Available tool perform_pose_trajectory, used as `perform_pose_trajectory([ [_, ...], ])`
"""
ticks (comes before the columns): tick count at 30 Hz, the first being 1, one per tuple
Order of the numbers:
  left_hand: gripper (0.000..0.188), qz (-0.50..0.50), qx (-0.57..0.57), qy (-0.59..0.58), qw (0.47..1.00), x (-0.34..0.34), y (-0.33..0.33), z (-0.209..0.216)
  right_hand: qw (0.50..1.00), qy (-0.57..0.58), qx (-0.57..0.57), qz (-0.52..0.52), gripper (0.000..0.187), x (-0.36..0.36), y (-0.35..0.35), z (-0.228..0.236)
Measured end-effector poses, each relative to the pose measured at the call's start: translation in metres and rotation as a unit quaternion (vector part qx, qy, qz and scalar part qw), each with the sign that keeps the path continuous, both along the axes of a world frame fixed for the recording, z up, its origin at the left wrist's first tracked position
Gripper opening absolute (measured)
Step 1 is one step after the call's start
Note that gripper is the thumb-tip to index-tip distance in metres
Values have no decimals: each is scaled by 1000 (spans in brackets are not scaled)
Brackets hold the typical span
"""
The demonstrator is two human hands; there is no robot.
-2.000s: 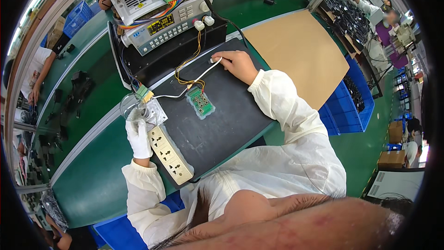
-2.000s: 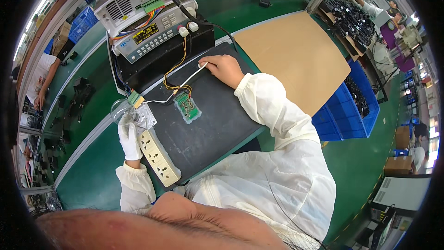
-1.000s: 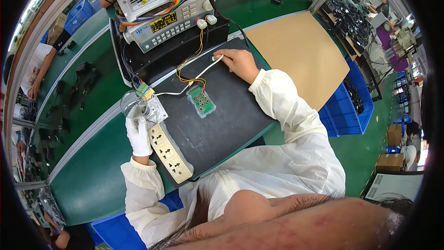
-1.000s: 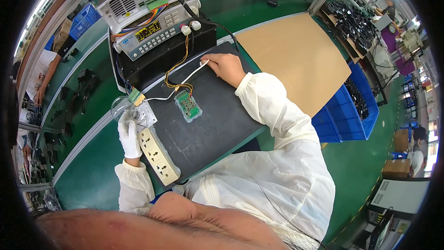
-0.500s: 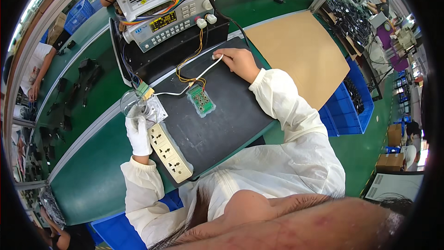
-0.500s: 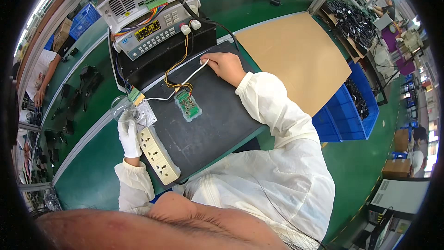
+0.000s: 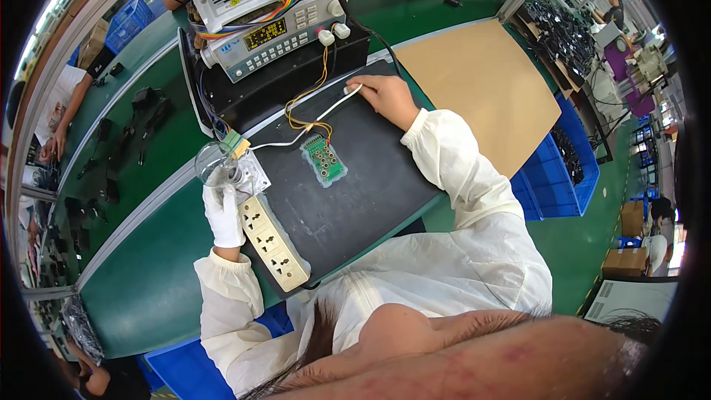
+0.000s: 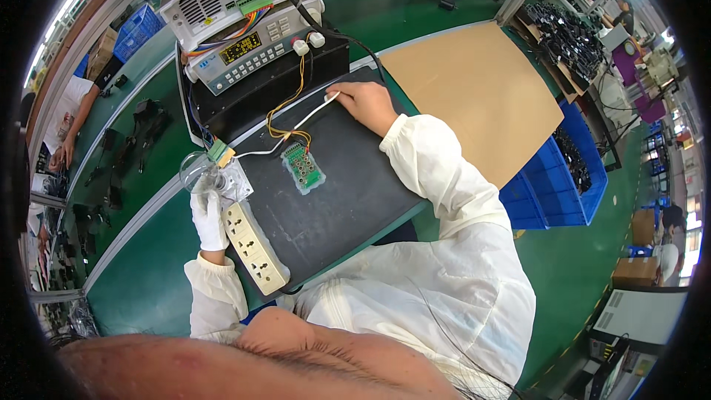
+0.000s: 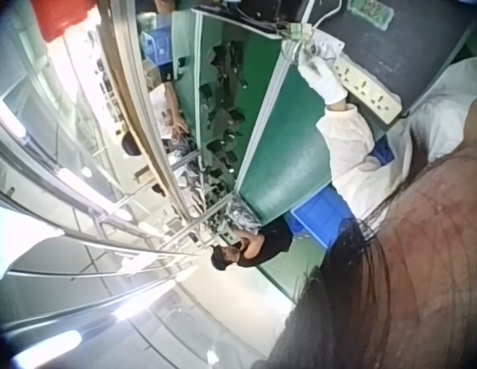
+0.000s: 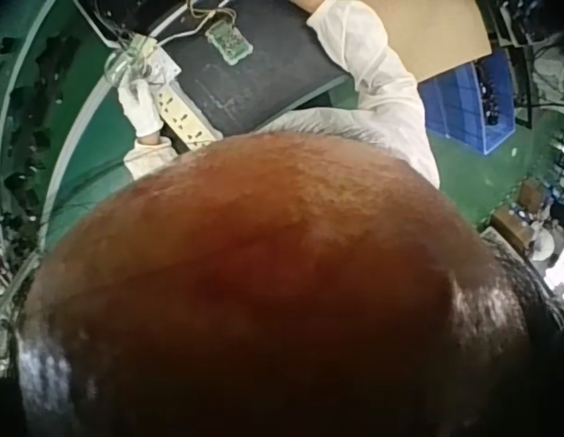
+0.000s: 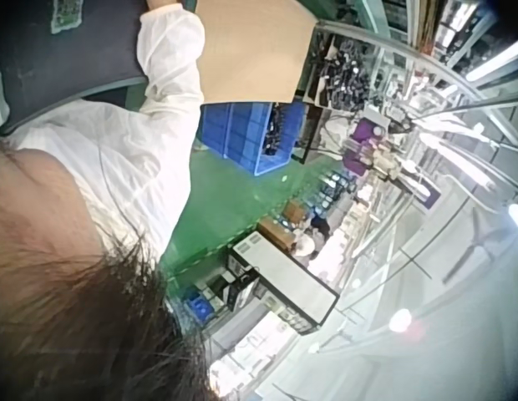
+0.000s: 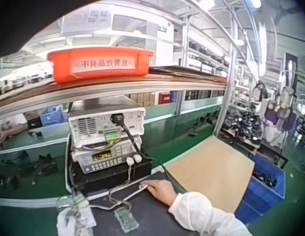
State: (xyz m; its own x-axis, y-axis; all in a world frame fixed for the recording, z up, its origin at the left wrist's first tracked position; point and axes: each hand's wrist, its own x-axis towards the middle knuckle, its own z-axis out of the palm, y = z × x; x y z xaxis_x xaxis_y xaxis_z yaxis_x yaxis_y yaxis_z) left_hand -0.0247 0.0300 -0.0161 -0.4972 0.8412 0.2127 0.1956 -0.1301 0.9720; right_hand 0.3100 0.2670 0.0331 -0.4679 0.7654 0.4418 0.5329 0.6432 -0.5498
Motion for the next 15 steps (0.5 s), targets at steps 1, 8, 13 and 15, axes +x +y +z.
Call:
perform_pose_trajectory([
  [1, 38, 1, 1, 2, 1000, 0, 0, 0, 1000, 6, -3, -5, 21, 2, 1, 0],
  [8, 38, -2, 2, 12, 1000, -2, 1, -1, 999, -15, -28, 26, 20, 2, -5, 3],
  [13, 38, 0, -5, 14, 1000, -2, 0, 2, 999, 5, -54, 2, 20, 4, -2, 7],
  [15, 38, -2, -7, 17, 1000, -3, 0, 2, 995, 17, -93, 37, 20, 5, -5, 5],
])
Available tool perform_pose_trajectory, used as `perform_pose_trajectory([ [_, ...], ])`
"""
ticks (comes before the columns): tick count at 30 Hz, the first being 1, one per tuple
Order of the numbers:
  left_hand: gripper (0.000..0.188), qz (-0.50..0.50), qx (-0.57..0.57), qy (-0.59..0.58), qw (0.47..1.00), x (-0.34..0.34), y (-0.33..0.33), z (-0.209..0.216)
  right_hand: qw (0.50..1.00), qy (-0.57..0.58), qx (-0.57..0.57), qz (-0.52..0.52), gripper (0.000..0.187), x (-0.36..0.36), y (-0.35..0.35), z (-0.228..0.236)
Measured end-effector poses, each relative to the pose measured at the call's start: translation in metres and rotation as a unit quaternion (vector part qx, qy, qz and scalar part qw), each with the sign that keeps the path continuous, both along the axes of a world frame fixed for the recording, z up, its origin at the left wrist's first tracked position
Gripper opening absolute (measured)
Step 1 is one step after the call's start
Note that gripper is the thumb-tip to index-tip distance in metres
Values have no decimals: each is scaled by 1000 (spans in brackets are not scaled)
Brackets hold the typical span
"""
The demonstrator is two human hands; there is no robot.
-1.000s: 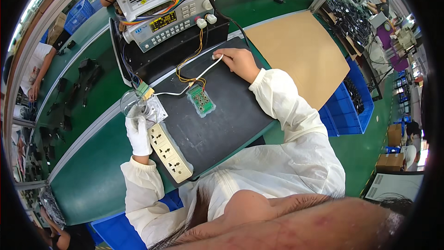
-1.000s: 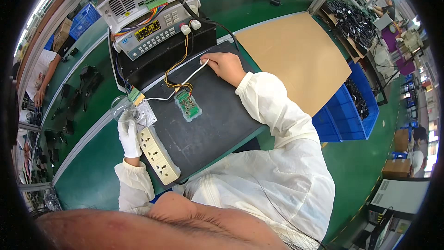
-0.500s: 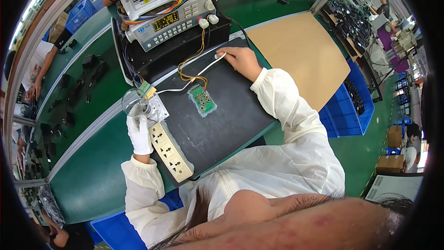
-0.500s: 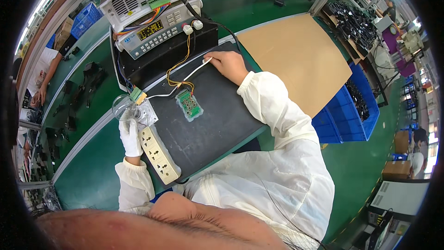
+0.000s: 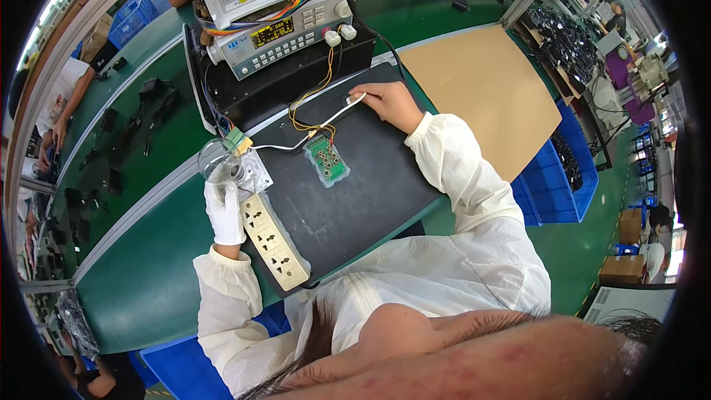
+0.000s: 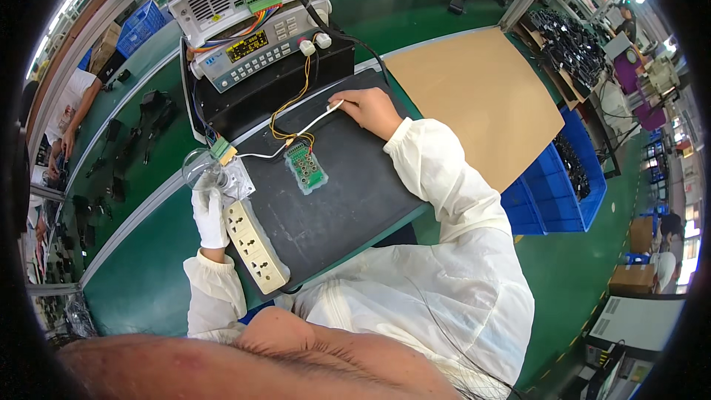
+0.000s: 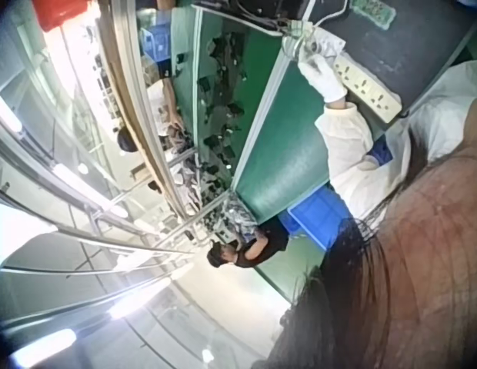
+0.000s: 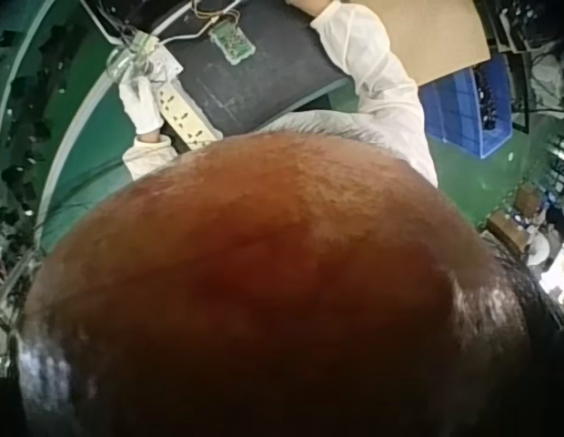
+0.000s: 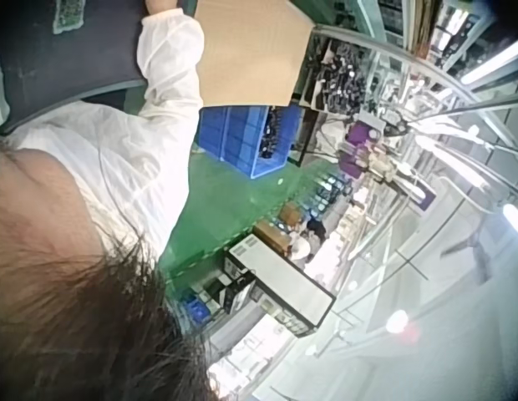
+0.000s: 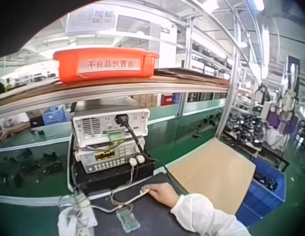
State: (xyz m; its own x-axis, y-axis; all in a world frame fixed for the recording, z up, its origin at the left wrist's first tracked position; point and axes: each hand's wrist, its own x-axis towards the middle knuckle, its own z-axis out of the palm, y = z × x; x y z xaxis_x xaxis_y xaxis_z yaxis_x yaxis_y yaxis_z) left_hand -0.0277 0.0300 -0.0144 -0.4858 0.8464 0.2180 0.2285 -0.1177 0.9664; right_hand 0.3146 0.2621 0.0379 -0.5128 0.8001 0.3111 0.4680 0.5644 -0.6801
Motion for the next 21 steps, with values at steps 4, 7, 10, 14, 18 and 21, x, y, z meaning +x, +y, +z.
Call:
perform_pose_trajectory([
  [4, 42, -17, -9, -6, 1000, -2, -1, -2, 985, 47, 167, -6, 20, 2, 14, -9],
  [7, 42, -16, -12, -5, 1000, -3, -1, -2, 999, 18, 40, 0, 20, 4, 7, 1],
  [10, 42, -17, -7, 4, 1000, -1, -1, 0, 1000, -4, -19, -8, 21, 3, 0, 8],
  [14, 38, -6, 8, 2, 1000, 3, 0, 1, 1000, -6, 9, -25, 21, 4, 2, 7],
  [18, 40, -10, 8, 7, 1000, -6, 1, -11, 1000, 9, 22, -14, 21, 7, 4, 4],
  [21, 40, -11, 8, 8, 1000, -6, 2, -11, 999, -9, -34, -1, 21, 6, 3, 5],
])
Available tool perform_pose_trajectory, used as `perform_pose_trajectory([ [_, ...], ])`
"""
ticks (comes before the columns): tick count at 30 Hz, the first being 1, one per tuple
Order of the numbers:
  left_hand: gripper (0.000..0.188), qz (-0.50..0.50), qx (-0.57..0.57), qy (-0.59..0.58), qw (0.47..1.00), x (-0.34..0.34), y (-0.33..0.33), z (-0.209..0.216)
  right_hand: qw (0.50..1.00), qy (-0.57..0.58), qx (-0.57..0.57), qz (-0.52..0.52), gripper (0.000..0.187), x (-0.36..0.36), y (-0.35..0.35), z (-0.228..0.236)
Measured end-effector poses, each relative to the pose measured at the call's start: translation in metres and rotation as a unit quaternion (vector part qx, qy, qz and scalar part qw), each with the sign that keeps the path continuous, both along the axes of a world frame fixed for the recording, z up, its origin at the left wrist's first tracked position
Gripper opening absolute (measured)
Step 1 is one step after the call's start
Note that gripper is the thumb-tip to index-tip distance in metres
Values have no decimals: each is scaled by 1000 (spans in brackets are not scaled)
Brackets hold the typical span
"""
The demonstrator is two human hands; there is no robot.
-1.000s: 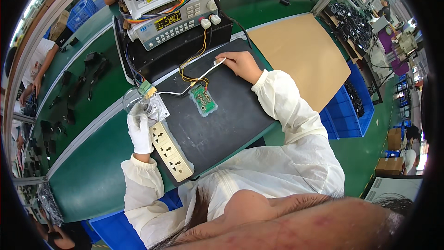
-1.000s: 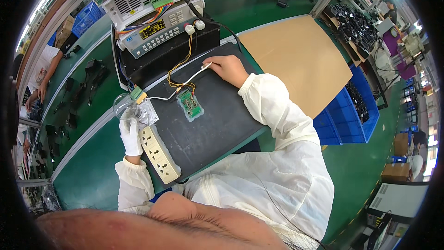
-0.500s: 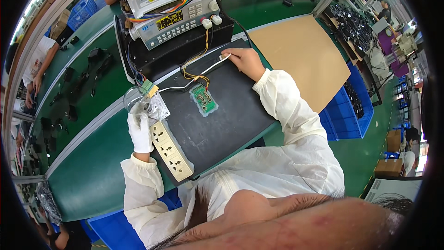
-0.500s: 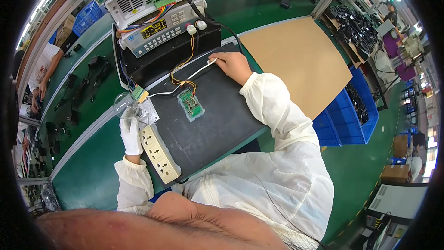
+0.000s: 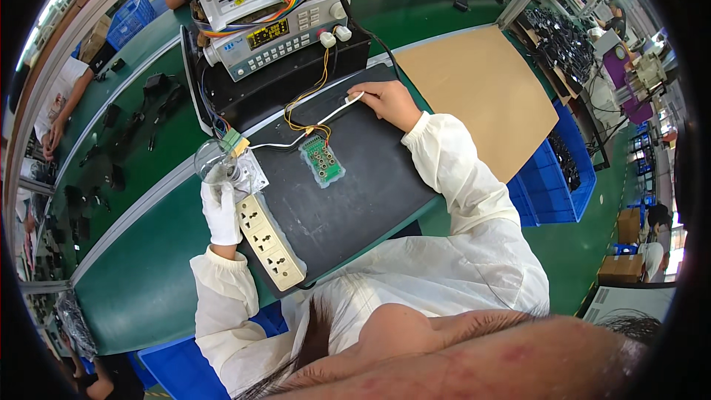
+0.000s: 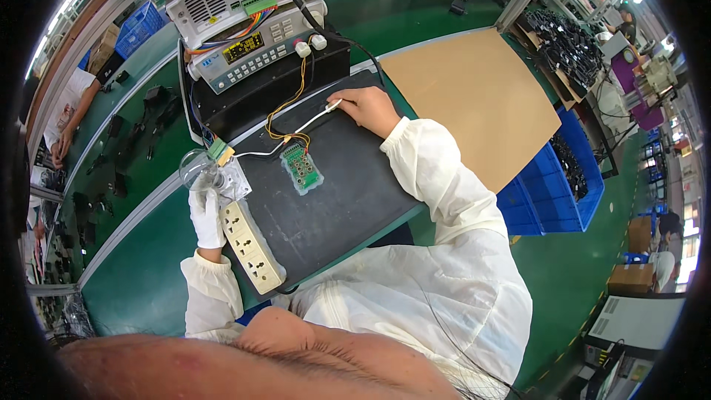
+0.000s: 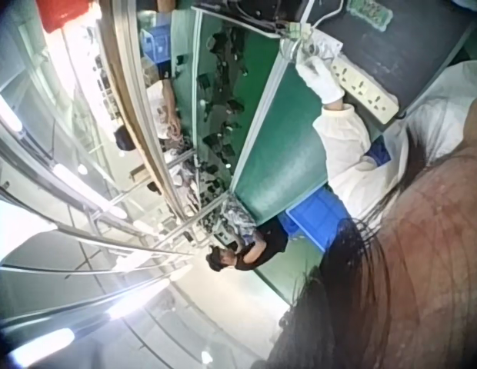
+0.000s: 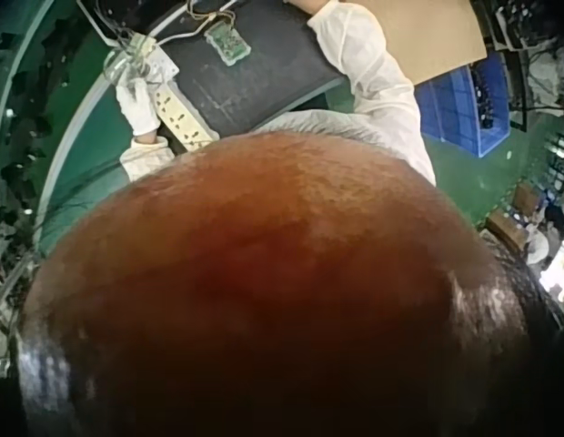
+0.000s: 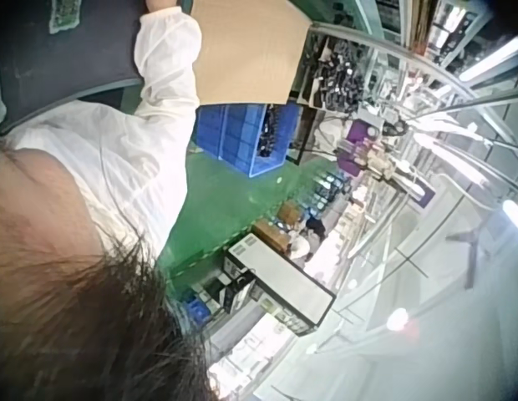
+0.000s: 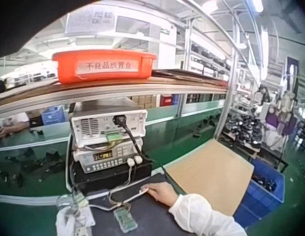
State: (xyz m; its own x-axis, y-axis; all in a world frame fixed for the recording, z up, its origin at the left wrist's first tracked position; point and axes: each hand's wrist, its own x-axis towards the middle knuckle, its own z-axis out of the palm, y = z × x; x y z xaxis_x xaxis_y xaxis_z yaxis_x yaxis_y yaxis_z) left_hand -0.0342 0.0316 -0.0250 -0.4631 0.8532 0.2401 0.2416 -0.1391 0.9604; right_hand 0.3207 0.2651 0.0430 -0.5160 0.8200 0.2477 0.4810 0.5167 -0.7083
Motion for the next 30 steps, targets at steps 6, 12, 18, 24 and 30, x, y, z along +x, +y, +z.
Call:
perform_pose_trajectory([
  [6, 36, 8, 5, -6, 1000, 5, 0, 6, 1000, 15, 4, -6, 21, 0, 1, 3],
  [12, 36, 13, 4, 0, 1000, 10, 0, 13, 999, 19, -21, -17, 20, 0, -1, -1],
  [18, 42, -13, -11, -7, 1000, 1, -2, 7, 999, 13, -48, -22, 21, 2, 1, 4],
  [24, 41, 9, 14, -64, 998, -1, 1, 4, 996, 42, -75, -11, 21, 5, 1, 6],
  [30, 40, 170, 17, 176, 969, -68, 28, -22, 990, 92, 94, 58, 26, 0, 3, -11],
])
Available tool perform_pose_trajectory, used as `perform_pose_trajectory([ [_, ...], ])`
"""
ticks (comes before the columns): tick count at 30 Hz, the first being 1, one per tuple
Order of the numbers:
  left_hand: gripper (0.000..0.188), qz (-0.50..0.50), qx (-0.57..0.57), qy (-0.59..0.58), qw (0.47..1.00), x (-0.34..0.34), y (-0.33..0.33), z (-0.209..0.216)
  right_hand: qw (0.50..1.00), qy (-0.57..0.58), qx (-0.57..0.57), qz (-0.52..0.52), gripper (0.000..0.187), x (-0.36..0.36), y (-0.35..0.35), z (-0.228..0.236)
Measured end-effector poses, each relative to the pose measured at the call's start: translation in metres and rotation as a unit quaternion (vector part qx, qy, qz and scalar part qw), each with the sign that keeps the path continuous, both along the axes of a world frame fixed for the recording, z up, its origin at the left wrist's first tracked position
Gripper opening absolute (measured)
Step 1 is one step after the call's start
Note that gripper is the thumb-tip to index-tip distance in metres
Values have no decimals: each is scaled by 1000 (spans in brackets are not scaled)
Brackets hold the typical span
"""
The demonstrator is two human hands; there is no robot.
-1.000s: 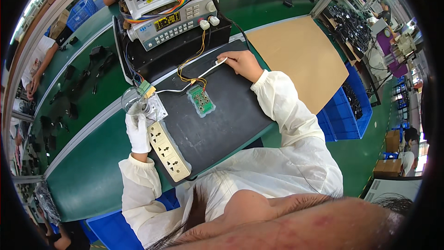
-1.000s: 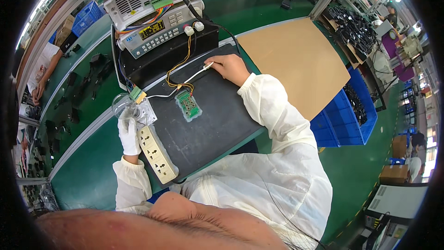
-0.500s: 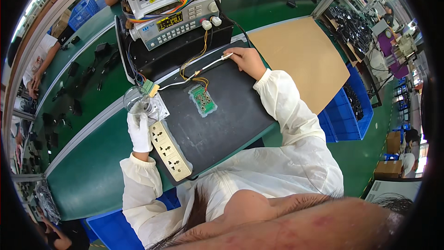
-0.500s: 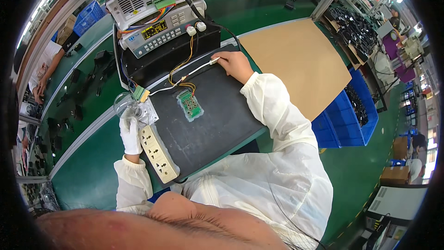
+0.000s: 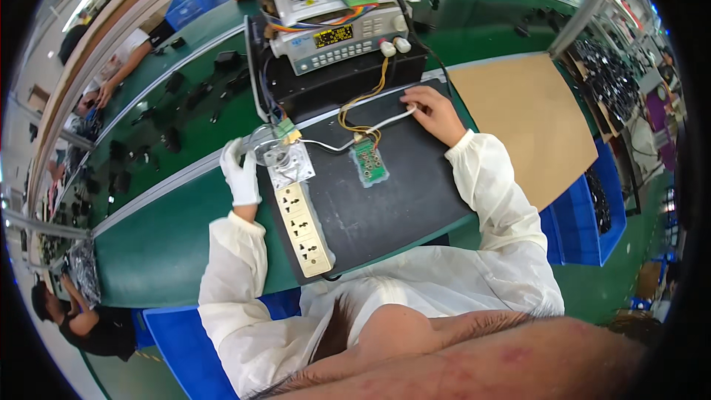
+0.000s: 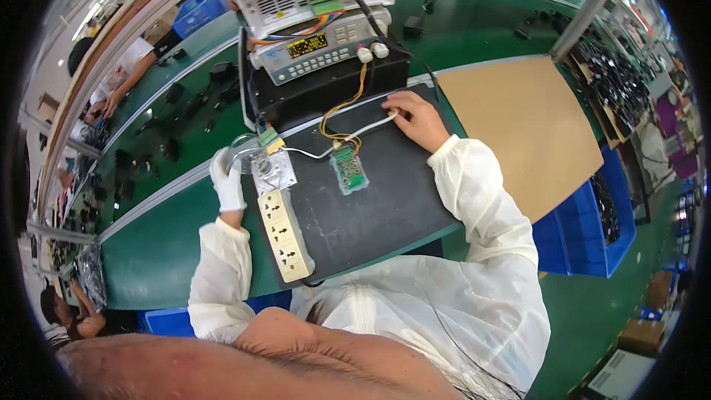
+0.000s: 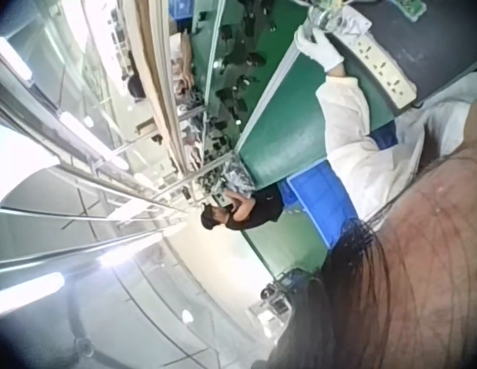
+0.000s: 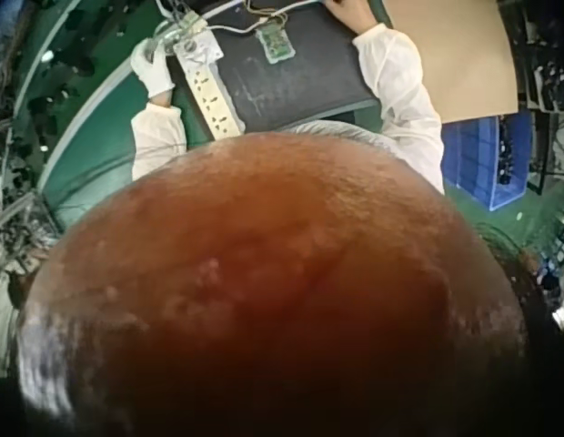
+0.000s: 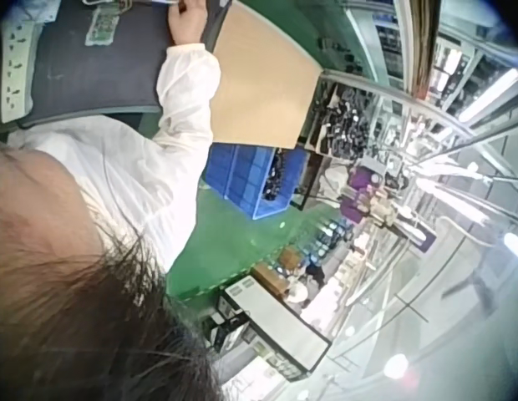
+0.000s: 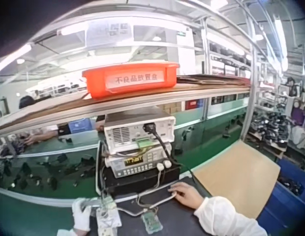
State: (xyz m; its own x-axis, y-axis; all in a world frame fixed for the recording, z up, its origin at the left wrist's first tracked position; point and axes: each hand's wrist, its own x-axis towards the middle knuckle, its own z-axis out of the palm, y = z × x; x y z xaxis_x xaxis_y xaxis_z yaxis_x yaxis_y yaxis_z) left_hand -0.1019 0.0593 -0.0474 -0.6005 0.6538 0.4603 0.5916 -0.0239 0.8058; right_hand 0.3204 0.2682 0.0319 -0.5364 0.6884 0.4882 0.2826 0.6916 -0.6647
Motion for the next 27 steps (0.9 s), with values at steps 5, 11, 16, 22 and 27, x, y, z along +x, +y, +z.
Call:
perform_pose_trajectory([
  [5, 51, 191, -69, 188, 961, -80, 29, 23, 997, -8, 24, 66, 40, -12, -20, 13],
  [11, 56, 442, -135, 208, 862, -156, 32, 47, 999, 43, 24, 9, 46, -8, -11, 3],
  [16, 55, 307, -204, 40, 929, -195, 31, 51, 997, 41, 53, -27, 44, -5, -7, 1],
  [22, 49, 182, 18, -275, 944, -215, -5, 48, 996, 75, 48, -21, 40, -11, -1, 0],
  [27, 48, -130, 72, -589, 795, -121, -45, 82, 996, 69, 53, -20, 39, 1, -12, 1],
])
